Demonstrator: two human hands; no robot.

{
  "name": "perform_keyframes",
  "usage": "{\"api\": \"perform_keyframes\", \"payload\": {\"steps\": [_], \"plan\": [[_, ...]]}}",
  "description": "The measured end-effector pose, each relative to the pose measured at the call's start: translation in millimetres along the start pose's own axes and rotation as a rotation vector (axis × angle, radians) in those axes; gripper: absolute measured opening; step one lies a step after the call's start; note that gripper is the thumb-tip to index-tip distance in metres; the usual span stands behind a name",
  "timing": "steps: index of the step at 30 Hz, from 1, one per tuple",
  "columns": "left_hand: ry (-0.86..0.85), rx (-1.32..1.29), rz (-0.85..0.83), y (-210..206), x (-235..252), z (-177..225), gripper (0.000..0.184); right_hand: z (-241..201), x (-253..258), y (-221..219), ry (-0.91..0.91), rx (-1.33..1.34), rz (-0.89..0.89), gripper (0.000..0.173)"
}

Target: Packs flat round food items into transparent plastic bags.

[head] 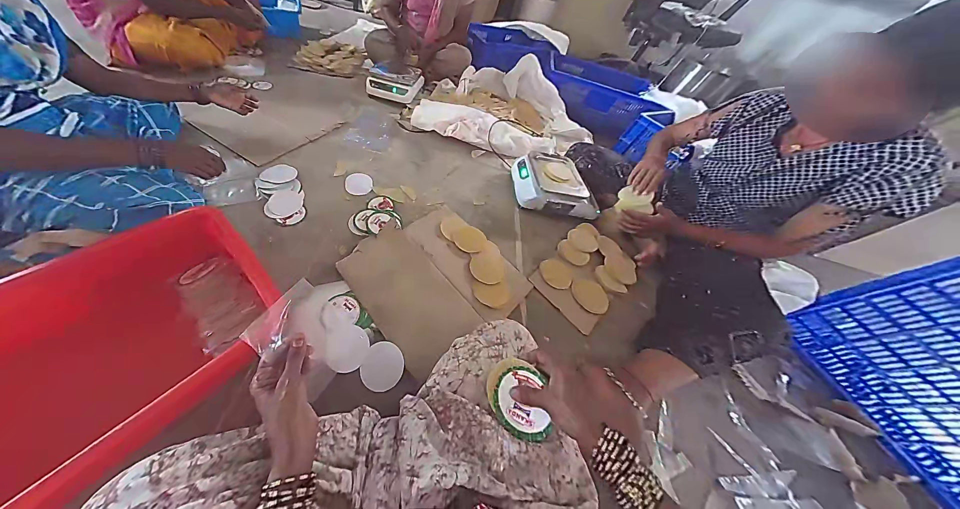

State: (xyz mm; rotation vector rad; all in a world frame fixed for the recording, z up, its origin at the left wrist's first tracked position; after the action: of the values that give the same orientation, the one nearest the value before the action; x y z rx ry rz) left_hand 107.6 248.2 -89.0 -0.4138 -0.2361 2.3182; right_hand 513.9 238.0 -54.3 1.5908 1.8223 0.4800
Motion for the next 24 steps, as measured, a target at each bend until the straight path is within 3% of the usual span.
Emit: {"api": "perform_keyframes", "payload": {"steps": [2, 4, 7, 9, 13, 17, 21, 24], "plan": [[-0.015, -0.005, -0.007, 1, -1, 0, 0.009, -10, 0, 1, 0.034, 0.225, -0.042, 0.036], [-0.076, -0.025, -0.04, 1, -3, 3, 0.01, -26, -10, 9, 0.206, 0.318, 0.096, 0.025], [-0.236, -0.038, -0.136, -2, -8, 11, 0.013, -33, -22, 21, 0.578, 0.27, 0.449, 0.021], [-0.319, 0.0, -0.156, -7, -13, 14, 0.012, -25, -26, 21, 0.621, 0.153, 0.538, 0.026], [-0.461, 0.159, -0.171, -9, -28, 19, 0.019, -4, -20, 5, 0.537, -0.194, 0.427, 0.042], [-0.579, 0.211, -0.309, -3, -48, 25, 0.011, -18, -18, 8, 0.388, -0.215, 0.288, 0.032], [-0.623, 0.238, -0.389, -1, -81, 38, 0.012, -39, -22, 19, 0.52, 0.132, 0.389, 0.02], [-0.664, 0.263, -0.428, -4, -104, 49, 0.015, -87, -36, 35, 0.752, 0.531, 0.374, 0.028]]}}
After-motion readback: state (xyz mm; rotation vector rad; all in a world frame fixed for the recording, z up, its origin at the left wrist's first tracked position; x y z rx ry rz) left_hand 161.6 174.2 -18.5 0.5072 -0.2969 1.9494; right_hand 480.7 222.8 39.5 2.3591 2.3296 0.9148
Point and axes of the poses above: each hand's wrist, its own x-axis towards the middle knuckle, its own y-axis out of the back of the hand, z = x × y, the point moved 4 cm from there along x, towards the middle knuckle, and after that the axes turned 10 degrees about y, right-handed, at the moved point
